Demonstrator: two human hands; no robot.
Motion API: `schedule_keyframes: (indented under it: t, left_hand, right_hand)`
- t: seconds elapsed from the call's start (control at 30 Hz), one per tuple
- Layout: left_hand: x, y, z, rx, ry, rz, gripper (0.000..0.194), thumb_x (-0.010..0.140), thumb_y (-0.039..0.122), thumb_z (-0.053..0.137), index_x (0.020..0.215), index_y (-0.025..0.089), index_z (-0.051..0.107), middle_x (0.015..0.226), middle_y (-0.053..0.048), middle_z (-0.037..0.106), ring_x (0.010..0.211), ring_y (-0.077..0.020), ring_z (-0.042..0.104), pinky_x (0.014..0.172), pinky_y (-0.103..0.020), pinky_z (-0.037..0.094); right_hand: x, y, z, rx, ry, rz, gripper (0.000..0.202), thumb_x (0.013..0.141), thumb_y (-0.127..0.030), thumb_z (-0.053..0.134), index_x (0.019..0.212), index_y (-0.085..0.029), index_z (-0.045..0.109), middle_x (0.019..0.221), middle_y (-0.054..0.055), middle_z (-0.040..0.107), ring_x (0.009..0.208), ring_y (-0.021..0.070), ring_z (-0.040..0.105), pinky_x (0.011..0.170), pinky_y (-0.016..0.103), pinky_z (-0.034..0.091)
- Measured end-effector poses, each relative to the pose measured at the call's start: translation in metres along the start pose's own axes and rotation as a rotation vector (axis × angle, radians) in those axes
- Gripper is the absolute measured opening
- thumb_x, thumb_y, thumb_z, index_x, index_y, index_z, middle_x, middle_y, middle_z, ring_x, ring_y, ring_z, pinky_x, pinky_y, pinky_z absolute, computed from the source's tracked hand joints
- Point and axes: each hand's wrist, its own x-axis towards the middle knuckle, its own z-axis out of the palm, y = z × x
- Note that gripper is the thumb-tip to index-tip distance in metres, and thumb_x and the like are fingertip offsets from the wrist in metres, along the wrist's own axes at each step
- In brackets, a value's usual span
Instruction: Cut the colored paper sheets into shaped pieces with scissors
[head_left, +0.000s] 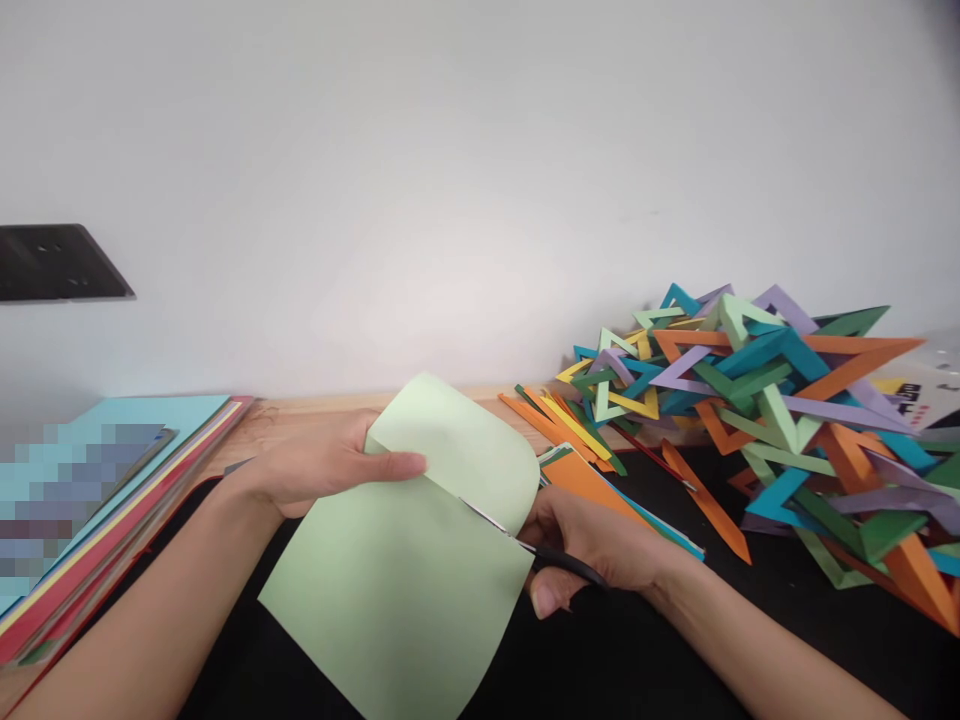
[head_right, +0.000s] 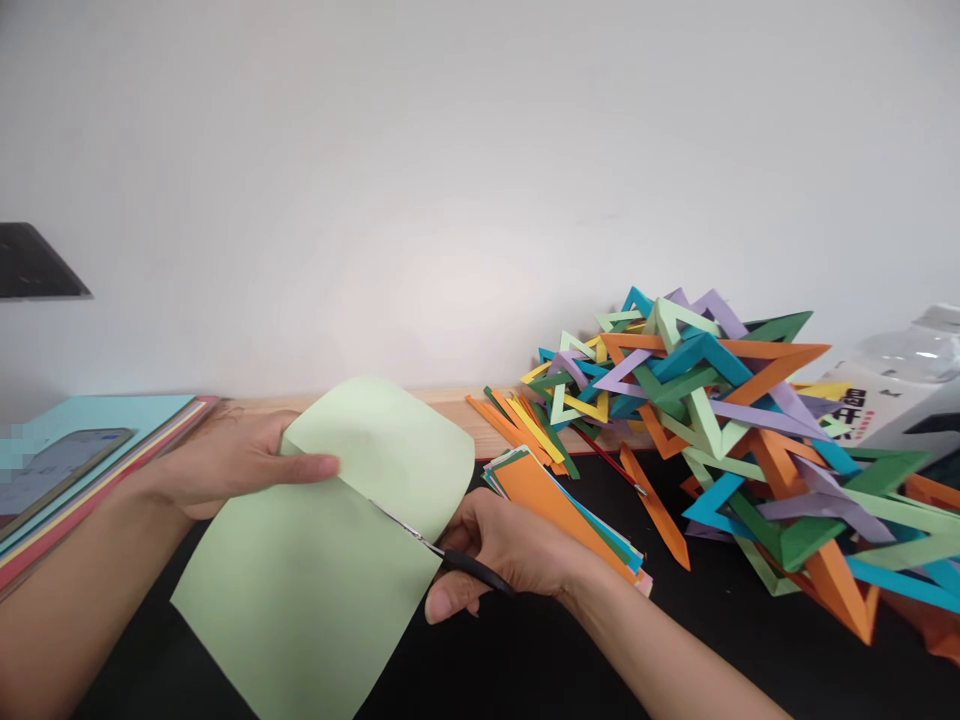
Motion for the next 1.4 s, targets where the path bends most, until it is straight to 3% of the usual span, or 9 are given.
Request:
schedule_keyframes:
  t: [0.4, 0.77, 1.1, 1.4]
  left_hand:
    - [-0.0012, -0.0008, -0.0005, 0.005, 0.013, 0.002, 0.039, 0.083, 0.028, 0.064, 0.122, 0.026, 0.058, 0.107, -0.004, 0.073, 0.091, -0.0220, 0.070, 0.081, -0.033, 0.055]
    - [-0.0007, 0.0006, 0.0001, -0.014, -0.010, 0.021, 0.032, 0.086, 0.024, 0.061, 0.118, 0.027, 0.061, 0.104, -0.001, 0.074, 0.091, -0.0192, 0.069, 0.078, -0.029, 0.055]
    - [-0.0002, -0.0006, -0.0009, -0.007, -0.021, 0.013, 0.028, 0.086, 0.025, 0.061, 0.114, 0.026, 0.064, 0.102, -0.002, 0.074, 0.088, -0.0202, 0.070, 0.081, -0.032, 0.053]
    - [0.0002, -0.0015, 0.0008, 0.024, 0.016, 0.020, 0.026, 0.085, 0.027, 0.062, 0.110, 0.028, 0.067, 0.100, -0.002, 0.074, 0.087, -0.0212, 0.070, 0.066, -0.026, 0.054]
  right_hand:
    - [-0.0004, -0.0059, 0.0028, 0.002, 0.007, 0.009, 0.041, 0.054, -0.032, 0.086, 0.087, -0.012, 0.073, 0.064, -0.002, 0.060, 0.049, 0.0048, 0.044, 0.038, 0.014, 0.031]
    - [-0.0019, -0.0088, 0.0030, 0.012, -0.011, 0.012, 0.023, 0.062, -0.025, 0.082, 0.077, -0.012, 0.071, 0.063, -0.003, 0.059, 0.045, 0.0023, 0.043, 0.037, 0.012, 0.032]
    - [-0.0016, -0.0072, 0.0033, -0.007, -0.012, 0.013, 0.027, 0.064, -0.025, 0.082, 0.084, -0.011, 0.071, 0.068, -0.001, 0.062, 0.047, 0.0021, 0.046, 0.037, 0.010, 0.033]
    - [-0.0016, -0.0068, 0.0022, -0.008, -0.011, 0.017, 0.025, 0.063, -0.026, 0.082, 0.080, -0.011, 0.071, 0.064, -0.002, 0.060, 0.046, 0.0024, 0.047, 0.038, 0.010, 0.037]
